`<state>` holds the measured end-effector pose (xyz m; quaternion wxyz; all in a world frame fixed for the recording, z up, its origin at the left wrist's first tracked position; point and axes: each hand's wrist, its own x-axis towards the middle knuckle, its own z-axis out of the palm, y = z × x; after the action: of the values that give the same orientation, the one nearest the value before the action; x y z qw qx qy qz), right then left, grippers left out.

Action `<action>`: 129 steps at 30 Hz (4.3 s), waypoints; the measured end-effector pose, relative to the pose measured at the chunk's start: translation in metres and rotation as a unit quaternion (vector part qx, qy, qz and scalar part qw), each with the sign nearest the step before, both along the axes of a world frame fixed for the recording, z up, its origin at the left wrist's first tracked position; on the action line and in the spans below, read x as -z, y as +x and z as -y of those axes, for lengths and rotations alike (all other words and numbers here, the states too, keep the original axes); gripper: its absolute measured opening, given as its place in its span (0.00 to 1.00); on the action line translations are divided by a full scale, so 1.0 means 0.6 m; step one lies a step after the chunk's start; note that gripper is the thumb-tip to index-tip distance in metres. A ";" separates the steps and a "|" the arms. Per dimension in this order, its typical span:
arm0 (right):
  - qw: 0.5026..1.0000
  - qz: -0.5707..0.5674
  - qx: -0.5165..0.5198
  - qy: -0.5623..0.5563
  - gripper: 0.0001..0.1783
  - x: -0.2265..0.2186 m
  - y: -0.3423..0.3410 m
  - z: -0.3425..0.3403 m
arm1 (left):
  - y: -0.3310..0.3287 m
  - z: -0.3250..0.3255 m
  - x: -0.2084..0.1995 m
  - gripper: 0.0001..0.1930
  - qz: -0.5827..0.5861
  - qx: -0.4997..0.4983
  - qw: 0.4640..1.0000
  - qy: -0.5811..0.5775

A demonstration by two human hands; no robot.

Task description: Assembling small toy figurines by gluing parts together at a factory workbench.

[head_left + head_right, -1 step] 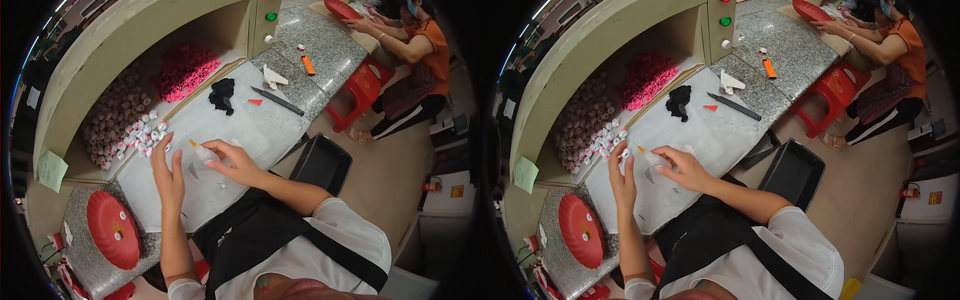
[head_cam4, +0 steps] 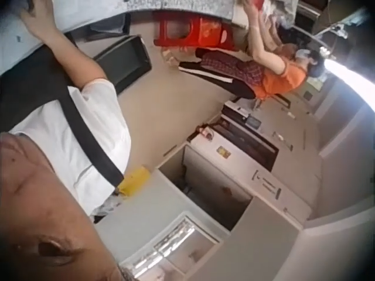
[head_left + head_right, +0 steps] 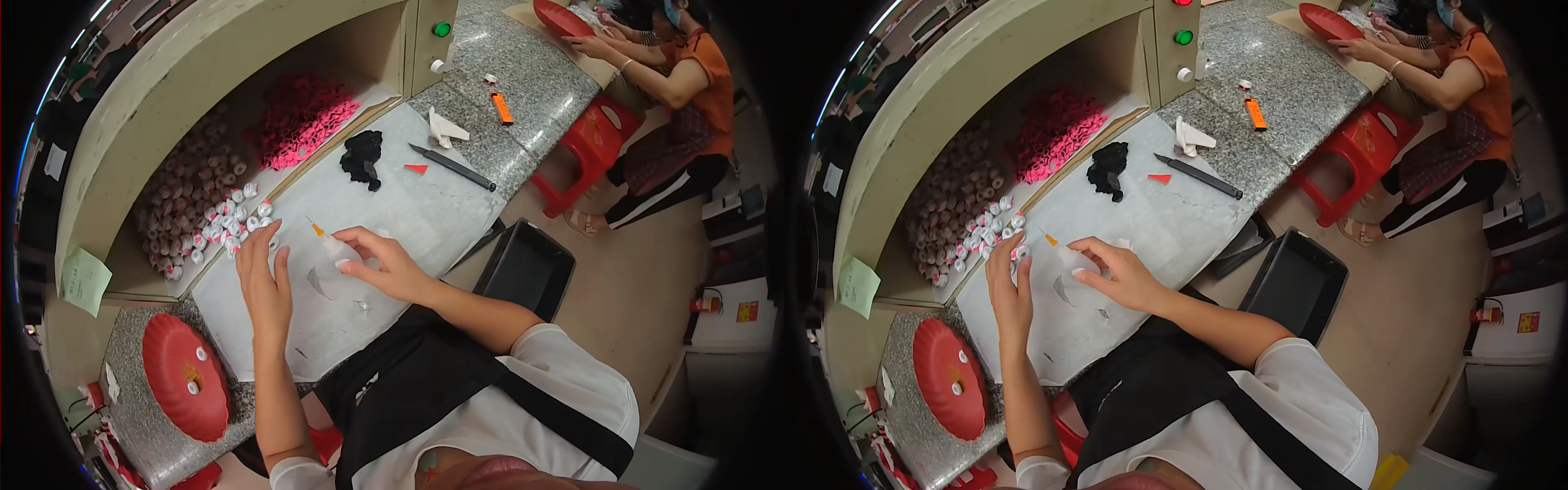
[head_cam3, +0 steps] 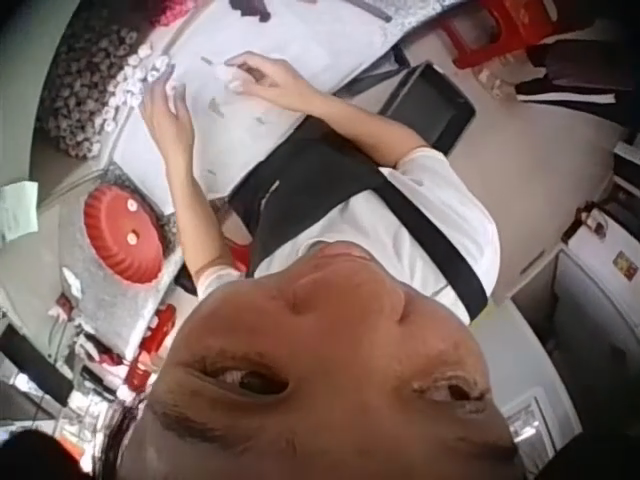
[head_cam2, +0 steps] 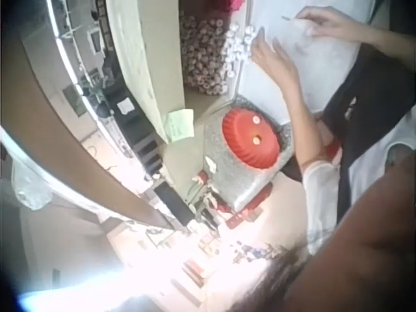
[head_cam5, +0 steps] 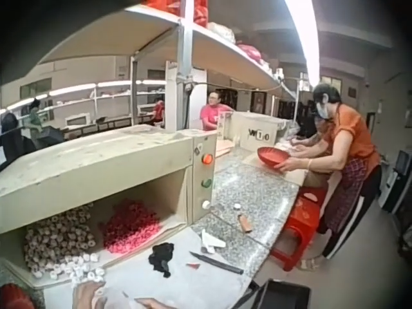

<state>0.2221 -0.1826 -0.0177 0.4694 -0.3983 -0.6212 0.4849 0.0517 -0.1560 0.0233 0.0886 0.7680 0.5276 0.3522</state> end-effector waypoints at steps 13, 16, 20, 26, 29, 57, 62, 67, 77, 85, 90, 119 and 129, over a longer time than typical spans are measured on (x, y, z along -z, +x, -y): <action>0.982 -0.170 0.023 -0.080 0.18 0.019 -0.015 -0.029 | -0.057 -0.045 0.061 0.11 -0.194 -0.022 0.980 0.040; 0.972 -0.200 0.044 -0.115 0.19 -0.003 -0.018 -0.021 | -0.054 -0.039 0.060 0.11 -0.102 -0.018 0.994 0.025; 0.972 -0.196 0.040 -0.119 0.21 -0.010 -0.029 -0.011 | -0.059 0.035 0.026 0.10 0.290 0.029 0.939 -0.181; 0.920 -0.367 -0.021 -0.133 0.19 0.000 -0.021 -0.009 | -0.057 0.090 0.059 0.08 0.691 0.107 0.674 -0.241; 0.835 -0.508 -0.006 -0.210 0.18 -0.010 -0.037 -0.014 | -0.060 0.103 0.059 0.08 0.754 0.098 0.594 -0.263; 0.903 -0.415 0.078 -0.075 0.18 -0.042 -0.072 0.020 | -0.056 0.111 0.071 0.12 0.772 0.108 0.579 -0.238; 0.931 -0.348 0.112 -0.016 0.17 -0.051 -0.075 0.027 | -0.053 0.115 0.064 0.15 0.752 0.119 0.596 -0.255; 0.970 -0.178 0.099 0.131 0.18 -0.044 -0.071 0.031 | -0.052 0.113 0.072 0.17 0.727 0.122 0.632 -0.239; 0.961 -0.109 0.099 0.233 0.20 -0.061 -0.084 0.030 | -0.047 0.101 0.061 0.14 0.691 0.103 0.692 -0.181; 0.958 -0.183 0.104 0.196 0.21 -0.055 -0.083 0.036 | -0.042 0.118 0.064 0.17 0.701 0.073 0.685 -0.185; 0.961 -0.195 0.056 0.188 0.20 -0.057 -0.073 0.036 | -0.036 0.116 0.061 0.19 0.698 0.021 0.692 -0.184; 0.948 -0.100 0.075 0.291 0.23 -0.045 -0.072 0.030 | -0.039 0.103 0.072 0.17 0.694 0.059 0.691 -0.191; 0.956 -0.067 0.040 0.284 0.23 -0.045 -0.074 0.040 | -0.039 0.108 0.073 0.17 0.693 0.070 0.691 -0.192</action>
<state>0.1774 -0.2067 0.0092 0.6228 -0.2398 -0.6838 0.2949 0.0285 -0.2210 -0.0207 0.5995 0.3065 0.3166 0.6681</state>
